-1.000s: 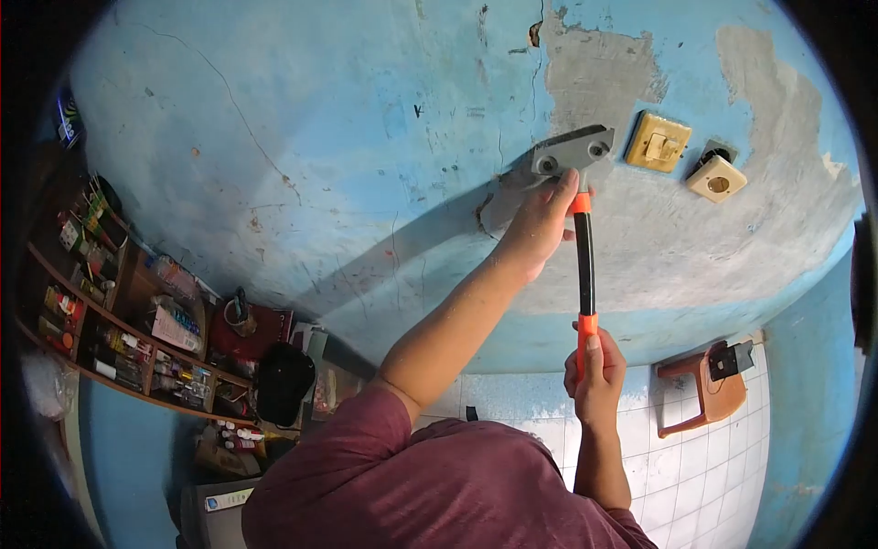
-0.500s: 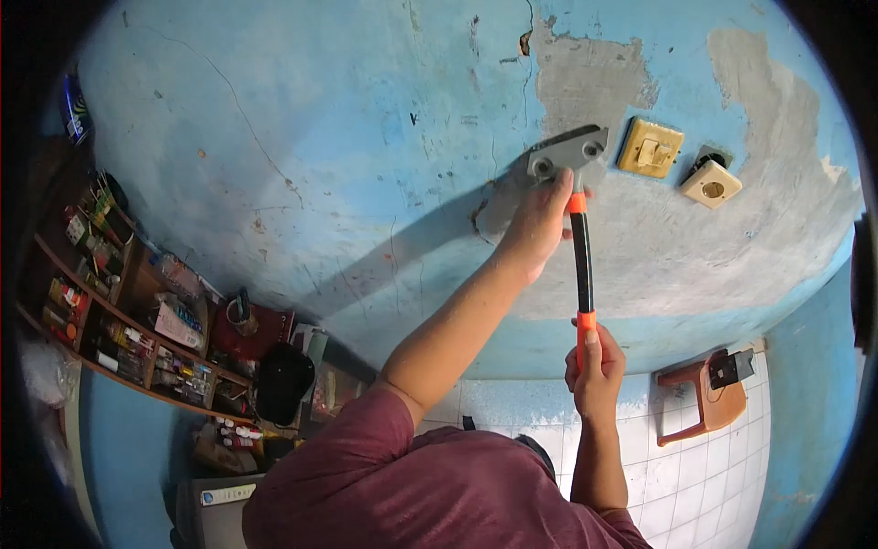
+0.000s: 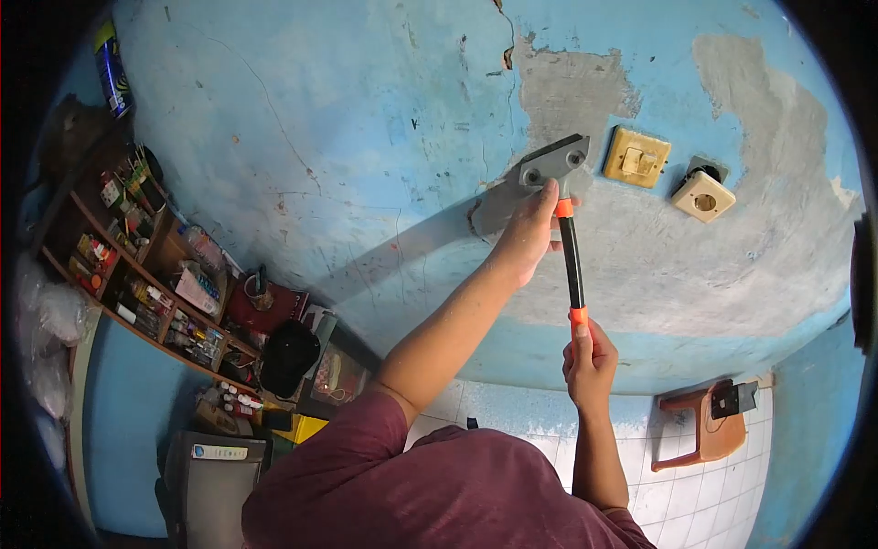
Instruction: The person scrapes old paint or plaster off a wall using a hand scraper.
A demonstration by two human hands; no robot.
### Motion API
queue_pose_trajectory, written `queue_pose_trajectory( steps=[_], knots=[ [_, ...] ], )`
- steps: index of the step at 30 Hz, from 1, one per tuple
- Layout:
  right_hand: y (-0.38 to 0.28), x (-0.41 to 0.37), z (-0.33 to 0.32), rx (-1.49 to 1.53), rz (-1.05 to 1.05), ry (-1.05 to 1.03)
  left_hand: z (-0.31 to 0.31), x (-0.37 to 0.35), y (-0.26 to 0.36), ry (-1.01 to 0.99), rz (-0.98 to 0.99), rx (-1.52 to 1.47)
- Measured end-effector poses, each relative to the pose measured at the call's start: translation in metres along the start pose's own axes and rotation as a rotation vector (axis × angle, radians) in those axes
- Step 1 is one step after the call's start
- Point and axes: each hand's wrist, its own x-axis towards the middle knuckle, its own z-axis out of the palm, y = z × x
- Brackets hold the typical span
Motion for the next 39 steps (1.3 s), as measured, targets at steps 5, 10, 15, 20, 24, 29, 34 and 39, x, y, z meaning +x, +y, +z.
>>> queue_pose_trajectory(
  steps=[5, 10, 15, 20, 24, 29, 34, 39],
  knots=[
    [-0.014, 0.009, -0.001, -0.004, -0.019, -0.052, 0.003, 0.006, 0.014, 0.015, 0.061, -0.022],
    [0.005, 0.009, -0.013, 0.015, -0.054, -0.038, 0.008, 0.005, 0.002, 0.068, -0.012, -0.001],
    [-0.029, 0.012, -0.009, 0.011, -0.035, -0.056, 0.016, 0.007, 0.017, 0.052, 0.065, -0.074],
    [-0.028, 0.007, -0.013, -0.007, -0.019, -0.039, 0.013, 0.004, 0.015, 0.0, -0.019, -0.106],
    [-0.046, 0.011, -0.004, 0.0, -0.003, -0.04, 0.008, 0.014, 0.031, -0.025, 0.058, -0.14],
    [-0.039, 0.001, -0.002, -0.009, 0.005, -0.024, 0.007, 0.005, 0.026, -0.054, -0.026, -0.119],
    [-0.057, 0.007, 0.02, -0.009, -0.022, -0.008, 0.009, 0.011, 0.043, -0.02, 0.05, -0.197],
    [-0.038, 0.0, 0.011, -0.014, -0.042, 0.01, 0.008, 0.003, 0.036, -0.07, -0.038, -0.188]
  ],
)
